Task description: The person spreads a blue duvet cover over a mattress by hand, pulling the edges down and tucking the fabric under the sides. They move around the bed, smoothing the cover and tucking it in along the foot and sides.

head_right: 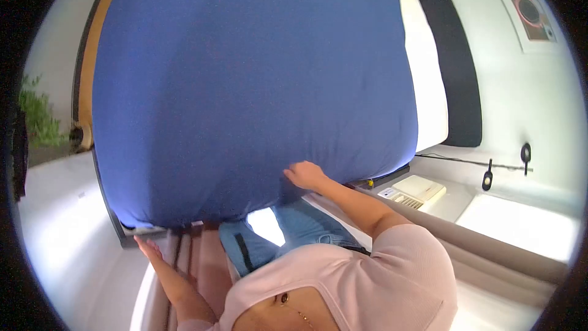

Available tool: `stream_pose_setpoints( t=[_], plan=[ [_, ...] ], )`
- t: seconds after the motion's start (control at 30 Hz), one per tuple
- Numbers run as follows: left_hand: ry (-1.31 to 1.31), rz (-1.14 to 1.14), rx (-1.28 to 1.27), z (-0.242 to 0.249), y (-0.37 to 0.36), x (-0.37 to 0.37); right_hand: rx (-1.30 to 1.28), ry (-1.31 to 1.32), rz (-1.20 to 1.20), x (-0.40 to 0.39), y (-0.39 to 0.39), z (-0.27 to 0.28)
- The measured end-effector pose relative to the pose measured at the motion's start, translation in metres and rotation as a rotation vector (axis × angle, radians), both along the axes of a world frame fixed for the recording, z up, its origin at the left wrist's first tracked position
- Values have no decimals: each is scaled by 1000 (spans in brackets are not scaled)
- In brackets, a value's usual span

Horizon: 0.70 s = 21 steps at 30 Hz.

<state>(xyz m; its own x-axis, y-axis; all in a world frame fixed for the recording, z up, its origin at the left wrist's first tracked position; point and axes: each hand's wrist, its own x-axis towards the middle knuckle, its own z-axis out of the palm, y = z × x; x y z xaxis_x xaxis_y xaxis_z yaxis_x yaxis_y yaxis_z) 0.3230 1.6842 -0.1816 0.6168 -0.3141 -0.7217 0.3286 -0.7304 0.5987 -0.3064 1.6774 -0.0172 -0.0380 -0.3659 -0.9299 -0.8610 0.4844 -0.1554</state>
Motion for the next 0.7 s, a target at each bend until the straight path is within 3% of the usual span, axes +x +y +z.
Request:
stream_pose_setpoints(
  t=[0.07,0.1,0.17,0.2,0.27,0.33,0.37,0.47,0.57,0.63,0.7],
  plan=[
    [112,165,79,-1,-40,7,-616,41,27,40,-36,1],
    [194,249,0,3,-61,6,-894,109,104,63,-55,-6],
    [359,425,-142,9,-103,4,-1038,171,123,125,-96,-21],
    [497,394,-274,-4,-116,21,-1103,193,134,161,-117,-29],
    [355,66,-233,8,-139,27,-1087,90,152,230,-148,-41],
    [523,88,-88,-78,-136,90,-1066,8,186,300,-166,-48],
    [438,259,-42,-91,-142,107,-1062,-22,200,337,-176,-53],
    [346,416,-232,-13,-131,141,-987,-61,243,422,-194,-58],
    [49,336,-74,7,-110,162,-846,-50,330,446,-201,-67],
    [-19,454,152,-91,-98,205,-766,-29,379,443,-209,-82],
    [-418,-735,468,-111,-82,203,-683,33,430,441,-218,-75]
  ],
)
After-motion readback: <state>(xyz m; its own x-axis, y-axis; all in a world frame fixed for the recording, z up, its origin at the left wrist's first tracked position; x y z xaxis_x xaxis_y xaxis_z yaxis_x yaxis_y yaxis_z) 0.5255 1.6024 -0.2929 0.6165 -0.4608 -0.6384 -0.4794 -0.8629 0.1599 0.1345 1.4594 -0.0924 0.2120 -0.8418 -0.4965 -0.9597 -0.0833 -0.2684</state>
